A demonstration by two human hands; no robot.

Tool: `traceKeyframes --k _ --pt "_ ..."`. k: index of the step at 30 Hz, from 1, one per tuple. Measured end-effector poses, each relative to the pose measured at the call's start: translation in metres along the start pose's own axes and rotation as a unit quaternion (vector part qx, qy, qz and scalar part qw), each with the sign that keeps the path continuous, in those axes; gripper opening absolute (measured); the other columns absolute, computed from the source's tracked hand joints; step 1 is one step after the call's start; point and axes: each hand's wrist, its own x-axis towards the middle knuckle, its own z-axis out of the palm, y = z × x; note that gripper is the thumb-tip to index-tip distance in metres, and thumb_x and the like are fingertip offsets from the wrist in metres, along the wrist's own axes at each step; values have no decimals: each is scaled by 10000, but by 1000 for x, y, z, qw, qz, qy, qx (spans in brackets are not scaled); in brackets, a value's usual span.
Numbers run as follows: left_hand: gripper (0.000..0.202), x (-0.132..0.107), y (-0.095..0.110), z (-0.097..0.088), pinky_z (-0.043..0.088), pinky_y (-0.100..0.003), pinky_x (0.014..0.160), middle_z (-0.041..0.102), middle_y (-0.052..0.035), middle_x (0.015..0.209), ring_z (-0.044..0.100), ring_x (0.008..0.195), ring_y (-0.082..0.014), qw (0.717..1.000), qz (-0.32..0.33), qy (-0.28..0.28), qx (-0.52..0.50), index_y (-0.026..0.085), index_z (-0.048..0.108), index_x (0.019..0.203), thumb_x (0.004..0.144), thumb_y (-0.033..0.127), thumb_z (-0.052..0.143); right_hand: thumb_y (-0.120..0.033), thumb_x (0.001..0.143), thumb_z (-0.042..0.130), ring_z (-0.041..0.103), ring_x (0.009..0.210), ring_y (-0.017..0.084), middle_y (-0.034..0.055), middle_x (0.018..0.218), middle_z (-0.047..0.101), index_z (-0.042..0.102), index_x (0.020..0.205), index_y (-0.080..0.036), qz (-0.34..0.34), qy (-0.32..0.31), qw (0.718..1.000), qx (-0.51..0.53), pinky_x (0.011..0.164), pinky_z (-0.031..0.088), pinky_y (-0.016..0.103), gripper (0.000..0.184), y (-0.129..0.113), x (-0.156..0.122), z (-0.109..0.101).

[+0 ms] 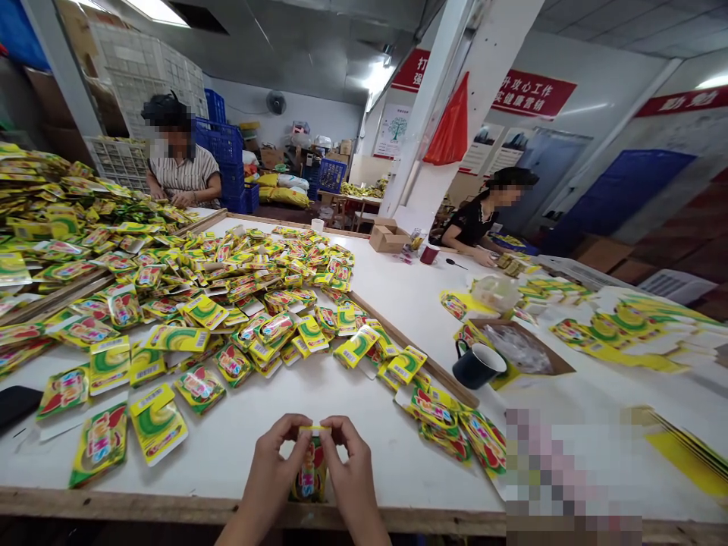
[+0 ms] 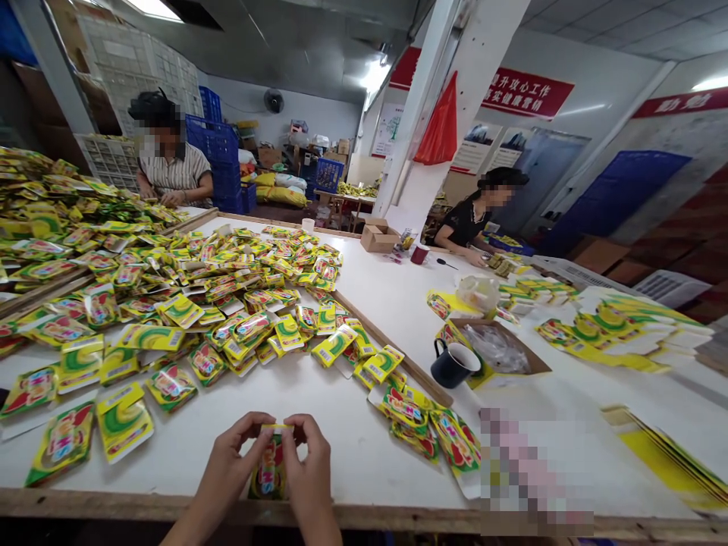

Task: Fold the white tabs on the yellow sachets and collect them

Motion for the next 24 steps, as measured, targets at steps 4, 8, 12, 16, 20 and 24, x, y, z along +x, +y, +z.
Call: traceKeyframes --k 4,8,12,16,20,24 --pt "204 1 2 -2 521 -280 709 706 -42 816 652 765 -207 1000 -5 -11 -20 194 678 887 849 371 584 -323 895 550 596 737 169 14 781 649 632 856 -190 7 -18 1000 10 680 464 226 162 1 1 0" --pt "204 -3 -6 -8 529 -288 762 710 -49 883 655 837 -215 998 2 -42 -45 211 698 928 847 365 592 -316 900 553 627 802 182 26 835 669 652 896 -193 6 -25 999 37 728 480 241 158 6 -2 -1" --pt "182 -7 -14 -12 514 -310 842 698 -65 963 640 957 -234 996 16 -63 -58 214 711 905 859 334 582 -306 883 580 639 811 190 35 844 678 678 874 -194 -9 -28 998 47 735 497 253 149 11 -6 -3" --pt "193 -9 -13 -10 521 -309 803 695 -52 930 652 885 -221 994 -4 -86 -63 217 668 989 867 337 578 -312 868 600 654 839 207 46 870 698 690 896 -198 3 -32 998 60 760 515 272 149 12 -9 -2" --pt "217 -13 -9 -1 512 -323 829 687 -58 970 641 912 -224 993 1 -97 -67 212 633 1035 866 334 574 -362 863 597 664 826 217 50 858 705 699 884 -205 -4 -14 998 59 752 534 285 188 11 -12 4" --pt "295 -9 -4 3 522 -340 833 674 -70 980 643 899 -218 994 35 -92 -50 217 566 1153 873 308 559 -449 838 601 657 829 240 61 881 709 710 830 -224 -32 114 993 -11 748 539 310 250 11 -27 -31"
